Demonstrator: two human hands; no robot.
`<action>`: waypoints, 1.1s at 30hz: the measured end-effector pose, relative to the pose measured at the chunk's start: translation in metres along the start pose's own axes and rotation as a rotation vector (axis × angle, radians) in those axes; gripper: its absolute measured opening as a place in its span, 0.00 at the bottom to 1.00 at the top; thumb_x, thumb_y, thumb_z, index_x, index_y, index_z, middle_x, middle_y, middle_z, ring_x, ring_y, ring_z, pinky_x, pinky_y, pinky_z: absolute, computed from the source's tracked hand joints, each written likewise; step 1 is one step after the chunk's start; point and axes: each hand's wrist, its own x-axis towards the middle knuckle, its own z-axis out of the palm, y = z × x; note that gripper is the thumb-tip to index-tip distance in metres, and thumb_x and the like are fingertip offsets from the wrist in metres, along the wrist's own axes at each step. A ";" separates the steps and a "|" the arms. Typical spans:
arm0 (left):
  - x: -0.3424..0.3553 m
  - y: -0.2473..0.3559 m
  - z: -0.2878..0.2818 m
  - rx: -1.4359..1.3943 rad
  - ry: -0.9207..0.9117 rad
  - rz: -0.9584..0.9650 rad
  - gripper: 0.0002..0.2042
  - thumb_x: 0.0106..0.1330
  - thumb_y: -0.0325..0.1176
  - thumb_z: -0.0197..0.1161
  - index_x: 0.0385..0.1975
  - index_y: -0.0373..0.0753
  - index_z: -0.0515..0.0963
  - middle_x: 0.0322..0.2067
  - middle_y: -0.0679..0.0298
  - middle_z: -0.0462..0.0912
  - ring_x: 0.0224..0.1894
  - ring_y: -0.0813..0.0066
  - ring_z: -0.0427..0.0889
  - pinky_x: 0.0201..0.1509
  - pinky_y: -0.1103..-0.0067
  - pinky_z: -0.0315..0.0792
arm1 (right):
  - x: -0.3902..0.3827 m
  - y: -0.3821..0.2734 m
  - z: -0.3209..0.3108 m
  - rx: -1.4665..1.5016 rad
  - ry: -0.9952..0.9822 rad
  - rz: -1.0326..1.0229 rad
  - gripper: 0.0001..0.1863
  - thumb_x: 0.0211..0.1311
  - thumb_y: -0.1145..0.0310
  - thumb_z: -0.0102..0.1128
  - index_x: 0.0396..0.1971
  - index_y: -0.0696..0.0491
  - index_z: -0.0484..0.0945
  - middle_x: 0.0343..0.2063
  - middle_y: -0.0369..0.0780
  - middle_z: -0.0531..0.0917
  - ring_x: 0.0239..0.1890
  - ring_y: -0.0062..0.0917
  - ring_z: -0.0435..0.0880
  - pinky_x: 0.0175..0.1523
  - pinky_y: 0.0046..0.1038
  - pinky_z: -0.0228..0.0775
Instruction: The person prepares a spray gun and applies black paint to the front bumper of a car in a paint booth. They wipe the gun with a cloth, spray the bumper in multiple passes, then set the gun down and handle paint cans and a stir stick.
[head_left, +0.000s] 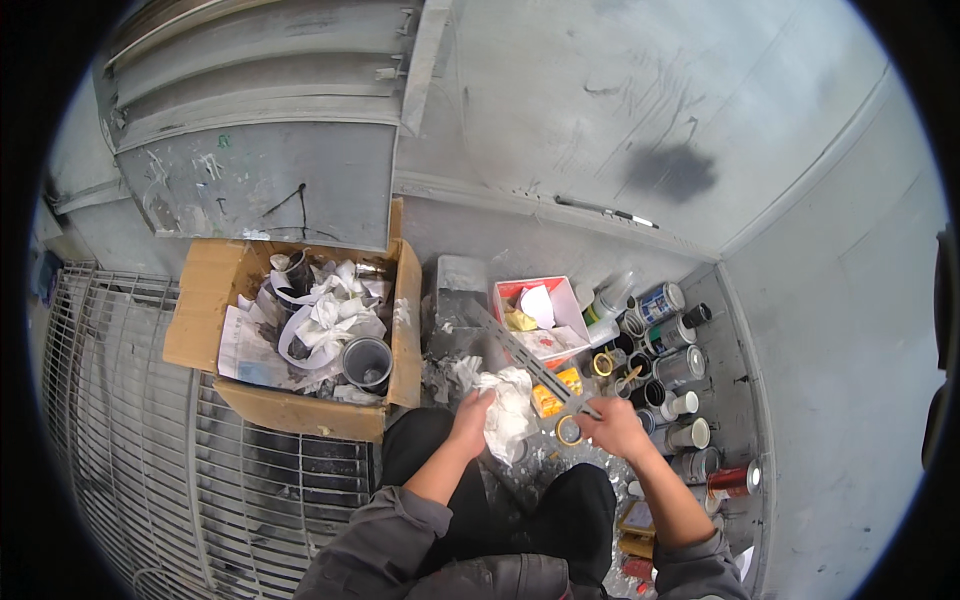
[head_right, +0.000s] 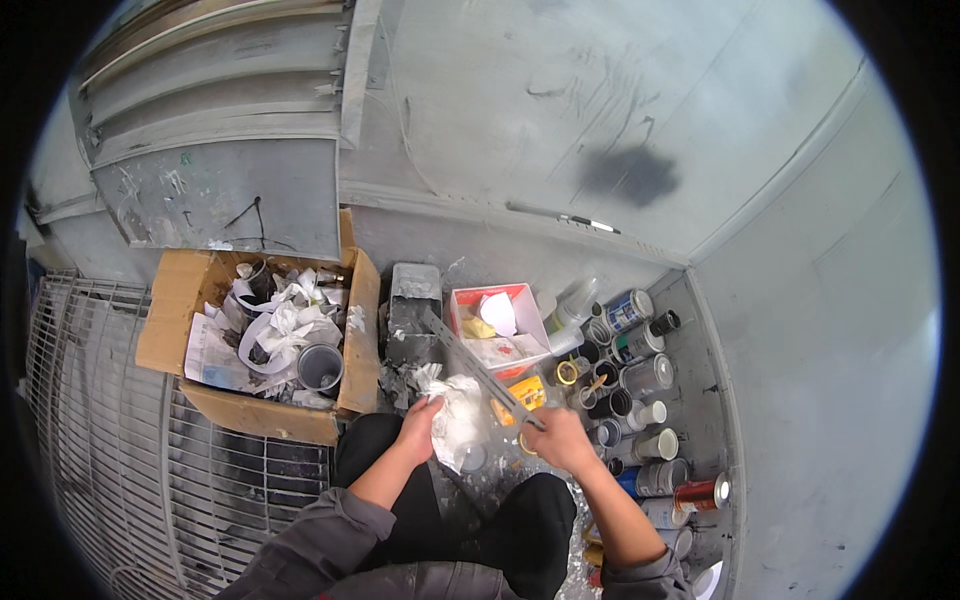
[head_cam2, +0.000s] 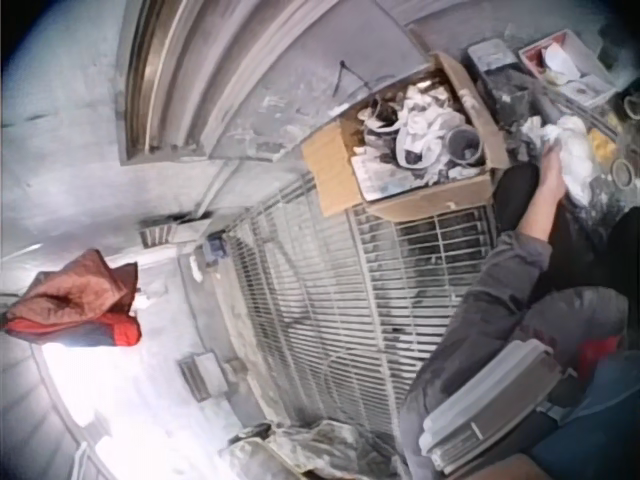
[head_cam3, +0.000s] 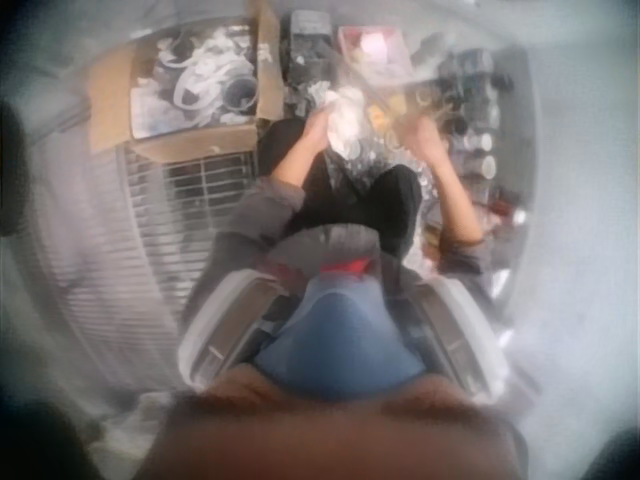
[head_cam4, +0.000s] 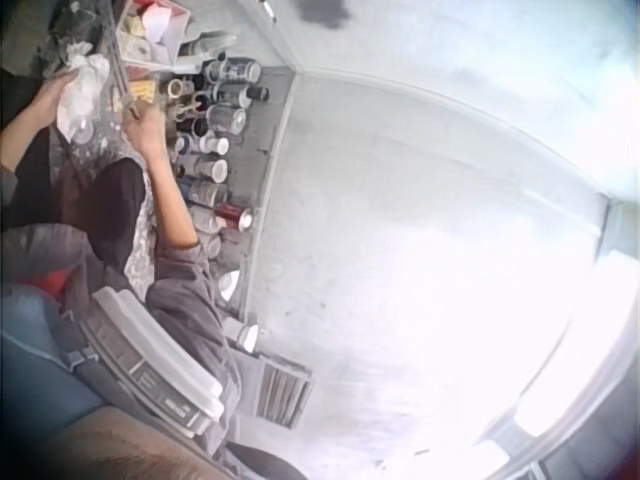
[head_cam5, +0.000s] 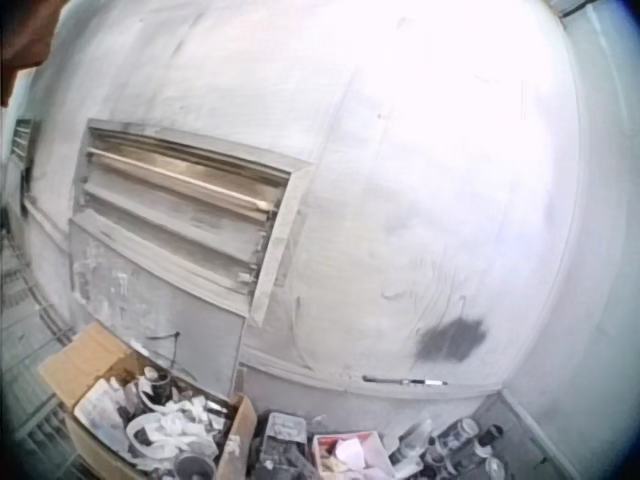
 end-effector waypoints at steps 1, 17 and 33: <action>0.002 0.000 -0.002 -0.009 -0.002 0.012 0.18 0.76 0.34 0.59 0.61 0.33 0.72 0.55 0.57 0.81 0.56 0.64 0.81 0.59 0.67 0.77 | -0.006 -0.001 0.003 0.111 -0.110 0.143 0.13 0.62 0.62 0.64 0.32 0.59 0.84 0.21 0.45 0.85 0.25 0.28 0.86 0.36 0.33 0.77; -0.070 0.024 0.063 -0.233 -0.196 -0.137 0.27 0.82 0.49 0.41 0.67 0.33 0.66 0.64 0.53 0.76 0.65 0.54 0.75 0.72 0.58 0.64 | -0.034 0.017 0.135 1.156 -0.027 0.241 0.19 0.77 0.55 0.54 0.31 0.55 0.80 0.16 0.31 0.73 0.15 0.14 0.65 0.21 0.20 0.55; -0.086 0.009 0.101 0.137 -0.232 0.167 0.20 0.82 0.47 0.48 0.58 0.36 0.72 0.51 0.56 0.84 0.47 0.63 0.86 0.48 0.66 0.83 | -0.041 -0.010 0.126 1.333 -0.068 0.125 0.17 0.80 0.59 0.50 0.32 0.53 0.77 0.16 0.30 0.71 0.16 0.13 0.64 0.22 0.19 0.54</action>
